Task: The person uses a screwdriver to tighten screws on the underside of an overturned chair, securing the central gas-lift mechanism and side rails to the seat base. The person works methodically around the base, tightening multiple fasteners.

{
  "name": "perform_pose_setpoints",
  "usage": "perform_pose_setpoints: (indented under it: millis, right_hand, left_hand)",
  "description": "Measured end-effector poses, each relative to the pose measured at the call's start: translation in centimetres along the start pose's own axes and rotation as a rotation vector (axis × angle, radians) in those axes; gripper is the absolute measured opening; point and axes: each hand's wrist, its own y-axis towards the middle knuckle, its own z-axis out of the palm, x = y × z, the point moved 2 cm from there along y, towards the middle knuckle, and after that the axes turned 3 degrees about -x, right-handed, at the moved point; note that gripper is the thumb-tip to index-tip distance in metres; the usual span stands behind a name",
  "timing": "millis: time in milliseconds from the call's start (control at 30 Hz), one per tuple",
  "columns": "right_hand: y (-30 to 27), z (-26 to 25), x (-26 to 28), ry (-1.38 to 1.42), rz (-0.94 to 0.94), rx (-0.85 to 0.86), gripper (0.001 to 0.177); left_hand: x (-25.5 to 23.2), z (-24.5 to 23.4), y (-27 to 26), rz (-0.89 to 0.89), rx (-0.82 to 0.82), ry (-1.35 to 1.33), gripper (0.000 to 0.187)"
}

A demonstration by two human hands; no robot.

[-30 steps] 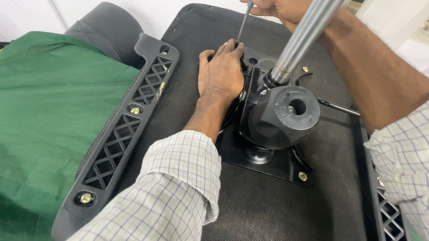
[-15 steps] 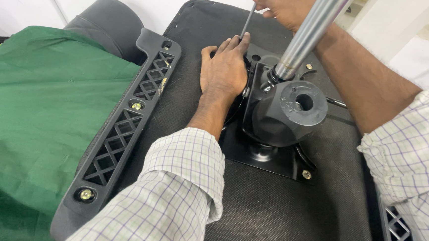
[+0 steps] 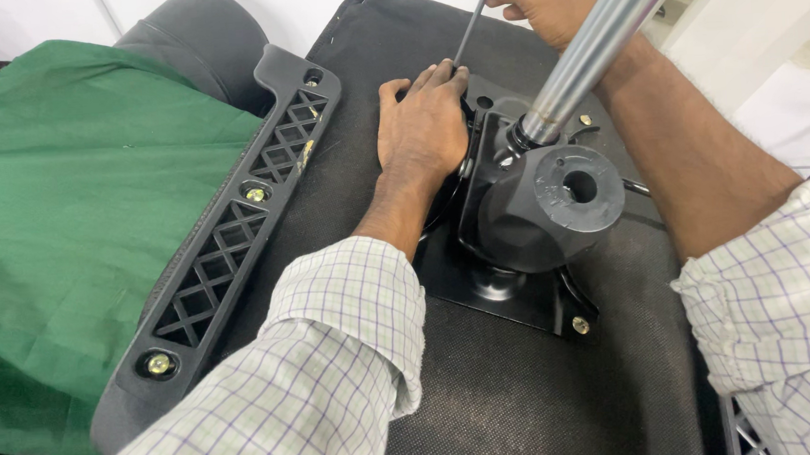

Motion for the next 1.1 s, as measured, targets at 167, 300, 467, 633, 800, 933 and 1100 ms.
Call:
perform_pose_setpoints:
  millis: [167,300,467,633,800,933,1100]
  right_hand:
    - [-0.5,-0.2,-0.4,0.01,0.148,-0.09,0.036]
    - [-1.4,-0.8,-1.9,0.141,0.175,-0.13,0.032]
    - [-4.1,-6.0,-3.1,0.261,0.14,-0.127,0.021]
    - [-6.8,-10.4,-2.2,0.02,0.081,-0.191,0.026]
    - [-9.1,-11.3,-2.5,-0.058,0.109,-0.203,0.049]
    - [-9.5,-11.5,-3.5,-0.108,0.09,-0.214,0.054]
    - [-9.7,-11.9,-4.8,0.007,0.131,-0.224,0.052]
  left_hand:
    - [0.0,0.0,0.1,0.004,0.012,0.007,0.048]
    - [0.0,0.0,-0.1,0.028,-0.011,0.014,0.048]
    - [0.2,0.3,-0.1,0.048,-0.04,-0.005,0.047]
    - [0.2,0.4,-0.1,0.046,-0.056,-0.042,0.041]
    - [0.1,0.1,-0.1,0.067,-0.047,-0.038,0.041]
    - [-0.2,-0.2,-0.1,0.063,-0.035,-0.035,0.041]
    - [-0.1,-0.4,-0.2,0.054,-0.041,-0.044,0.042]
